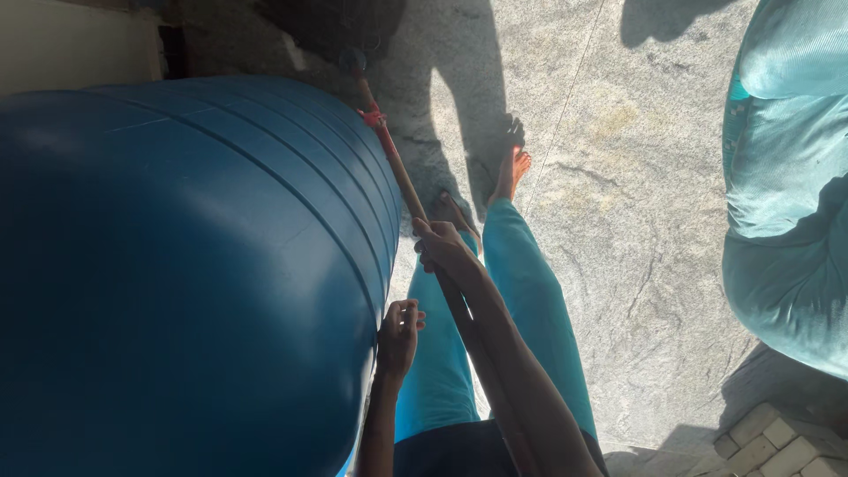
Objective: The person mops a stone floor using a mop, moving across the surface and around various objects.
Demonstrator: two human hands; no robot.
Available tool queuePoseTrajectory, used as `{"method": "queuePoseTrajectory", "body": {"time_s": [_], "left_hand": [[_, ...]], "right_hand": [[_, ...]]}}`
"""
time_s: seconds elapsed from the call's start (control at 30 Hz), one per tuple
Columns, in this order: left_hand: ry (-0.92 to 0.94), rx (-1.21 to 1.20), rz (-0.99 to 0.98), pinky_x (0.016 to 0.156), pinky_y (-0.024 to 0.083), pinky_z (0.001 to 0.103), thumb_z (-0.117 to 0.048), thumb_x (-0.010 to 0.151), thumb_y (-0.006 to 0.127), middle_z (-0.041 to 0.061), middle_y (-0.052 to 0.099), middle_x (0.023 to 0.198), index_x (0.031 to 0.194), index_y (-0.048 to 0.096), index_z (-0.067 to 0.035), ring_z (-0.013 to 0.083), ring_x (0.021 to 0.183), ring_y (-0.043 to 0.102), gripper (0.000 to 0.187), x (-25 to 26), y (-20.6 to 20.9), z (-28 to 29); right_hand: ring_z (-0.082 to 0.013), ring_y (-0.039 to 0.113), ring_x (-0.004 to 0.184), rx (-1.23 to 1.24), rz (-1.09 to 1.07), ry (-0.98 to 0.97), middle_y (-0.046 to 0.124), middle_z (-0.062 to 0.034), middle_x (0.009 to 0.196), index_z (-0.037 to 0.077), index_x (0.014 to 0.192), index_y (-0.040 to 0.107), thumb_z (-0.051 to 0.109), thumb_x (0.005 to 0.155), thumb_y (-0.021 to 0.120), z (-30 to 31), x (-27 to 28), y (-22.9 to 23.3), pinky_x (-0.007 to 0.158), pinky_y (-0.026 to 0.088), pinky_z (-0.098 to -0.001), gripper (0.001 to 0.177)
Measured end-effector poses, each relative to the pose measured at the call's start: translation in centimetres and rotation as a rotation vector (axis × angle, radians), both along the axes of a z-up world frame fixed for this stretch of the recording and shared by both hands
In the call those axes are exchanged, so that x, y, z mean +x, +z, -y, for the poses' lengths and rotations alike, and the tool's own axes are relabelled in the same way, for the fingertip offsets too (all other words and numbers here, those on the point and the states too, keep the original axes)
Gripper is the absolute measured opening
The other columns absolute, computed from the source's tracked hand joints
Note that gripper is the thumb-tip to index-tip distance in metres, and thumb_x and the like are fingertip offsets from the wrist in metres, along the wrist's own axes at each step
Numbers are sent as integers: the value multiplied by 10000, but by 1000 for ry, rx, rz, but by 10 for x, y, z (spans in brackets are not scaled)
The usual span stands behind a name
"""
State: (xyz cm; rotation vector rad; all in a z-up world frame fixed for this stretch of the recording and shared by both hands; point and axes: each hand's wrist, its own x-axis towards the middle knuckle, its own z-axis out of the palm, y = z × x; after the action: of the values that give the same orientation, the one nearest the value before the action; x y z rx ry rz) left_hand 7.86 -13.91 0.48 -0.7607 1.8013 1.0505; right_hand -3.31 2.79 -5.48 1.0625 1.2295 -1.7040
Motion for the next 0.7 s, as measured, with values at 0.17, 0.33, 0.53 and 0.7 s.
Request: {"method": "queuePoseTrajectory", "body": {"time_s": [0.17,0.33,0.53,0.7], "left_hand": [[16,-45,8,873,586,403,-416,1002,499,153,778,1075,1205,652,-75,247,987,780,425,8,8,-8],[-33,-77,10,861,568,419,-438,1005,495,135,788,1054,1201,655,-87,235,963,775,432,29,9,-18],[-81,-134,62,823,582,405,-422,999,493,103,779,1046,1231,651,-125,218,947,768,409,65,7,-29],[-121,-127,14,825,592,406,-418,1002,494,111,768,1051,1219,651,-116,233,936,777,404,111,-14,-35]], "right_hand": [[-129,595,518,155,51,211,601,-59,715,-80,1024,614,402,1049,547,-21,30,20,472,521,-312,487],[-91,543,531,225,125,152,574,-33,735,-19,1066,624,381,1035,555,-84,80,33,474,495,-300,407],[-97,537,540,316,180,31,595,-53,753,-20,1122,622,359,1025,579,-193,183,48,489,491,-276,393],[-66,520,573,327,156,-151,579,-42,782,-45,1186,601,363,1047,590,-293,315,46,516,480,-236,431]]}}
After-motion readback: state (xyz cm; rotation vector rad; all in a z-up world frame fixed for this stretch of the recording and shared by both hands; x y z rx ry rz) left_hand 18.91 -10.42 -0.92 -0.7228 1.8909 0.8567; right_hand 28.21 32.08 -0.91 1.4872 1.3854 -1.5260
